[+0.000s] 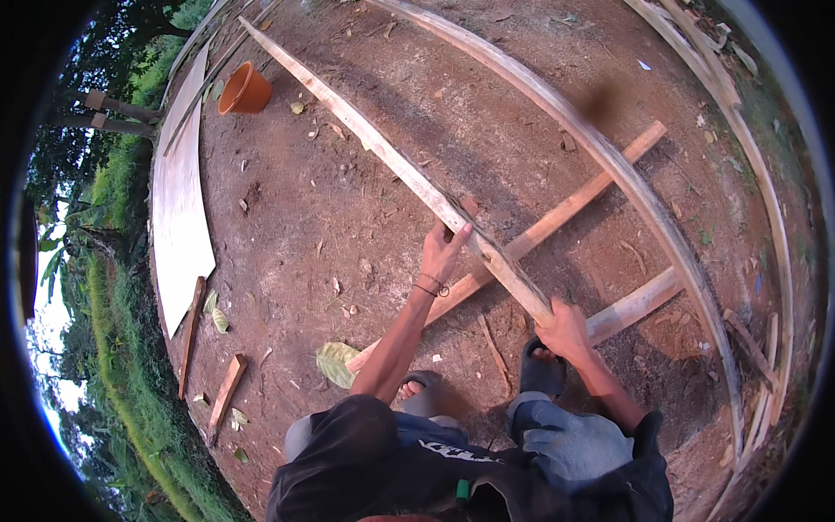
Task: The person arranges wooden planks on the ground to form a rectangular frame. They use a hand saw to cut a plank and a hammer to drive nails into the joints, securing the frame together.
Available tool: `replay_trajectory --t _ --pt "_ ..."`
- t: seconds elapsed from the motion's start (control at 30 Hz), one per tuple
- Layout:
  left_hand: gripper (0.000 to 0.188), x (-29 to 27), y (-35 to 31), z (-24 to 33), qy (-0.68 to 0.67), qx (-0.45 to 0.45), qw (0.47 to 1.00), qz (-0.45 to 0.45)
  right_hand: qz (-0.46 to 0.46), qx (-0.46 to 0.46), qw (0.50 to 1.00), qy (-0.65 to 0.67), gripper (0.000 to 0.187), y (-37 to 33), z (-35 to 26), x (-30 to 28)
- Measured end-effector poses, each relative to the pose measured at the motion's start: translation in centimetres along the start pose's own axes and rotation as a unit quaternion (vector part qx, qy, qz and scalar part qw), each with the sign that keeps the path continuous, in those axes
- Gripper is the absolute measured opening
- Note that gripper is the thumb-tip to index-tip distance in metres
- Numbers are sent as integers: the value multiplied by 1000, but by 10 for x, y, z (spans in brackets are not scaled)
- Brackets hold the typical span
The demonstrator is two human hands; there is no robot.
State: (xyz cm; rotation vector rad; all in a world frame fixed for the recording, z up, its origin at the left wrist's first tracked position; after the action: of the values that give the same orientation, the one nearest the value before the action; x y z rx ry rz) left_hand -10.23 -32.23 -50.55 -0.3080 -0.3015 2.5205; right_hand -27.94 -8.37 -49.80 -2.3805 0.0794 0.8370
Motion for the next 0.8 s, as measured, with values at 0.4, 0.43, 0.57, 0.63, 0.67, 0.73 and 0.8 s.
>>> replay_trajectory --t 0.4,0.43,0.57,0.63,0.67,0.73,0.8 --pt "59 -12 -12 -10 134 -39 990 -8 -13 -3 998 66 36 -16 -25 12" --pt "61 -14 -12 -17 173 -68 983 -12 -26 22 997 69 37 -14 -22 18" --pt "71 -12 -9 -18 189 -14 982 13 -14 17 999 37 41 -4 16 38" --pt "75 -15 -1 -24 241 -30 970 -6 9 -28 999 31 43 5 9 42" --pt "77 -11 -1 -28 259 -41 965 -19 10 -31 999 31 44 2 10 39" --pt "82 -10 6 -26 241 -27 969 -37 11 -28 999 22 46 3 13 37" --pt "96 -13 9 -44 234 -22 965 -117 8 -37 999 27 47 5 6 42"
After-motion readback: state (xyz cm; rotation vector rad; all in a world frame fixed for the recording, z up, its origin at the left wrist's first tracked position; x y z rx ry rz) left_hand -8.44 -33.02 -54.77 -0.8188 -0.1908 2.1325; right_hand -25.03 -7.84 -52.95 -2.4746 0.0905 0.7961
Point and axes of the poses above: each hand's wrist, its own y-axis towards the middle knuckle, its own x-axis out of the palm, z = x × y, the point moved 10 cm from there along y, towards the middle knuckle, and after that the axes turned 6 degrees about -z, right-handed, at the moved point
